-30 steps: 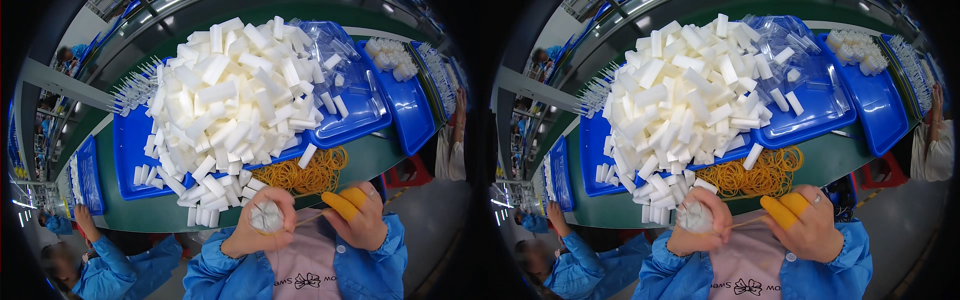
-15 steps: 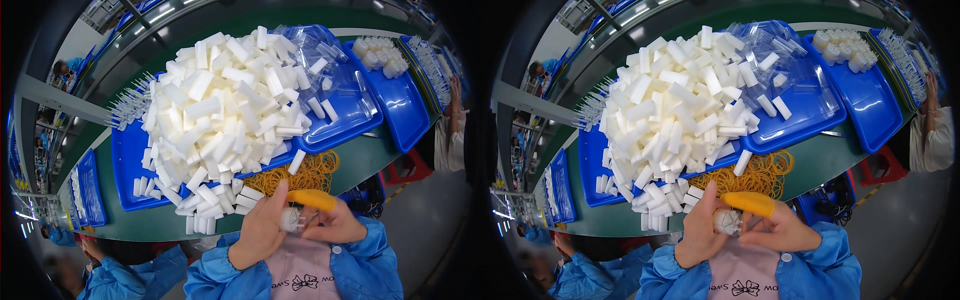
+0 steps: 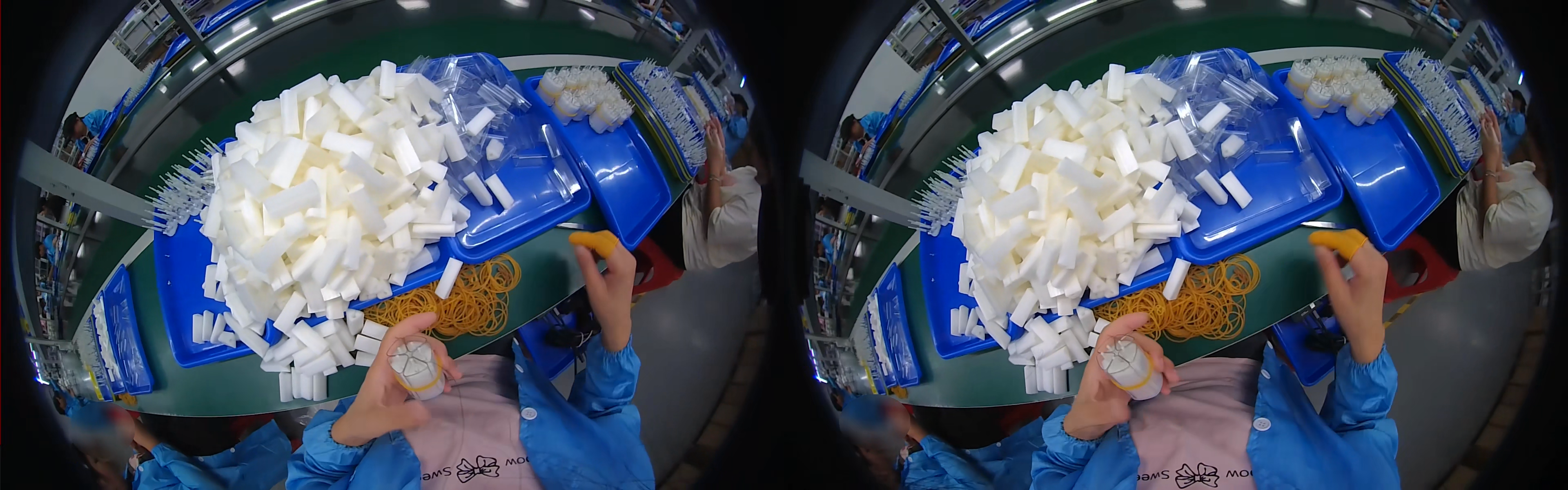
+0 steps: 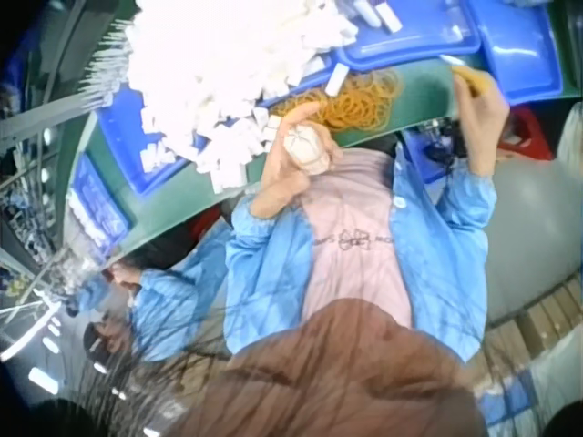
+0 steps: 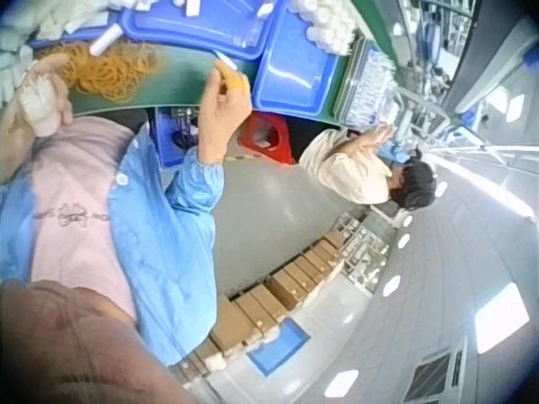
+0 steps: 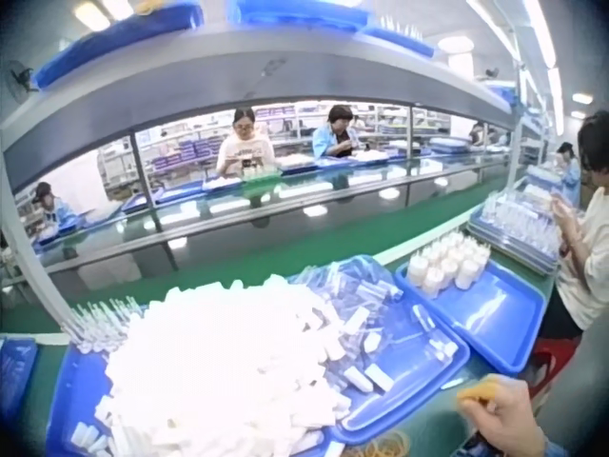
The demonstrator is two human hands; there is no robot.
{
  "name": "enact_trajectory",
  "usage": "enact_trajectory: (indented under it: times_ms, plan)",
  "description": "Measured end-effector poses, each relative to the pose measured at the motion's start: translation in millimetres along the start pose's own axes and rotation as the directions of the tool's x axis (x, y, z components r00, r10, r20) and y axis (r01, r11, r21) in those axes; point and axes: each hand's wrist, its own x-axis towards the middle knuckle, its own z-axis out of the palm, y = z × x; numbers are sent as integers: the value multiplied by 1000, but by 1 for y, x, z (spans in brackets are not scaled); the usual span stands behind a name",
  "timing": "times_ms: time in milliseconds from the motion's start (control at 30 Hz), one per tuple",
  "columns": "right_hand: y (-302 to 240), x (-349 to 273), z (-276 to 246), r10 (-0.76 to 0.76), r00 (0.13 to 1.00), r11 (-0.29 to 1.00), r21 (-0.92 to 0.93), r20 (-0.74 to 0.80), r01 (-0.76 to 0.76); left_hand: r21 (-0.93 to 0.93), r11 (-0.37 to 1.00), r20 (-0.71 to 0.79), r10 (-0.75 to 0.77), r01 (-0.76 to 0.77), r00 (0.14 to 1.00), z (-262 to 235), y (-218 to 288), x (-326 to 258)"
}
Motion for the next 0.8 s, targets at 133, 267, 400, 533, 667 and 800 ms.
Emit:
enact_trajectory:
  times_ms: [133, 267, 400, 533, 667, 800]
  plan:
    - [56, -9, 13, -16, 997, 918, -397, -80, -17, -97, 993, 25, -70, 72, 997, 1, 1, 2]
    - [51, -18, 19, -96, 994, 934, -351, -57, 70, -146, 975, 23, -164, 165, 986, 2, 1, 1]
    - [43, -34, 11, -177, 984, 921, -346, 29, 176, -87, 981, 36, -173, 176, 984, 1, 0, 2]
    - [21, -51, -1, 195, 981, 976, -97, 15, -193, -220, 950, 132, -198, 224, 971, -11, -3, 5]
    - [16, -53, -2, 313, 950, 860, 423, 8, -287, -361, 884, 189, -242, 297, 952, -13, -9, 7]
    - [12, -44, 8, 347, 933, 719, 667, -98, -198, -387, 882, 160, -223, 269, 962, -9, -12, 10]
